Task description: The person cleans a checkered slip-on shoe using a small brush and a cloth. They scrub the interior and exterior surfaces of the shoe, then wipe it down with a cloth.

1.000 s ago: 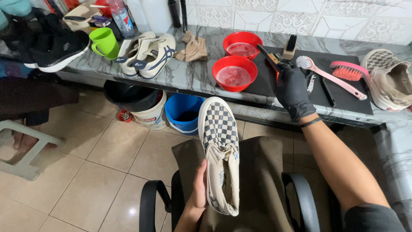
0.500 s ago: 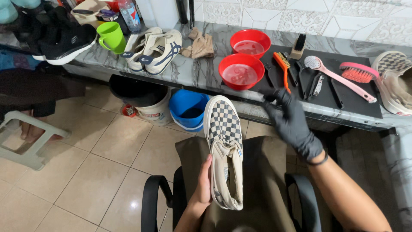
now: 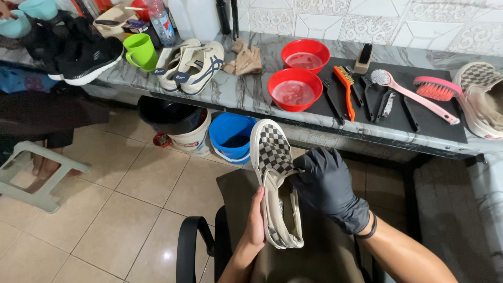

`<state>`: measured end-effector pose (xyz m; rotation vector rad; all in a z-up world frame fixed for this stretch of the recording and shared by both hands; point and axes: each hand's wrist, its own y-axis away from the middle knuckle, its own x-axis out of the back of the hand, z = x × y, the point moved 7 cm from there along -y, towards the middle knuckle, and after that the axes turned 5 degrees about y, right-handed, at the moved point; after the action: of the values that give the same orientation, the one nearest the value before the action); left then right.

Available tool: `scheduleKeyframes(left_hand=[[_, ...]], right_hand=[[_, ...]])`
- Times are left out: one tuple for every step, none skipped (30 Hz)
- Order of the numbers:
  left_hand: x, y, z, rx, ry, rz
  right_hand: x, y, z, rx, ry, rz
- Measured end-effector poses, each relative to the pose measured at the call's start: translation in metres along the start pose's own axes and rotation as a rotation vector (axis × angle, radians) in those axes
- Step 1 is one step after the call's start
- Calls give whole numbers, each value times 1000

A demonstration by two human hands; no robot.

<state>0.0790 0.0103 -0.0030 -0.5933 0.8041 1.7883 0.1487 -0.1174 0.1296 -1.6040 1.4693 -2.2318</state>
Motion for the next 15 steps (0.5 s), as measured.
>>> scheduleKeyframes(left_hand=[[1, 0, 1, 4, -4, -2], [2, 0, 1, 14, -9, 4], [3, 0, -1, 23, -8, 12], [3, 0, 1, 26, -7, 12], [1, 1, 5, -15, -10, -11], [0, 2, 8, -56, -12, -33], [0, 3, 8, -52, -12, -32], [1, 4, 8, -40, -9, 8], [2, 2, 9, -29, -8, 42], [4, 0, 4, -28, -9, 36], [6, -2, -2, -20, -13, 30], [8, -4, -7, -13, -17, 23], [9, -5, -11, -12, -17, 22], [15, -5, -19, 52, -2, 91], [20, -5, -27, 115, 16, 158]], right_hand=[[2, 0, -2, -6, 1, 0], [4, -1, -6, 1, -15, 22], [8, -1, -8, 13, -30, 42], [8, -2, -11, 11, -28, 39], [5, -2, -13, -10, -16, -17], [2, -1, -15, -31, -3, -73], [-5, 5, -15, -33, -3, -76], [-18, 11, -10, -97, -49, -160], [-30, 17, -4, -162, -91, -239], [-31, 20, -1, -165, -87, -236], [-31, 21, 5, -186, -72, -226], [-31, 23, 10, -207, -56, -216], [-23, 20, 12, -208, -55, -217], [-17, 17, 12, -190, -135, -234], [-11, 14, 12, -168, -214, -251]])
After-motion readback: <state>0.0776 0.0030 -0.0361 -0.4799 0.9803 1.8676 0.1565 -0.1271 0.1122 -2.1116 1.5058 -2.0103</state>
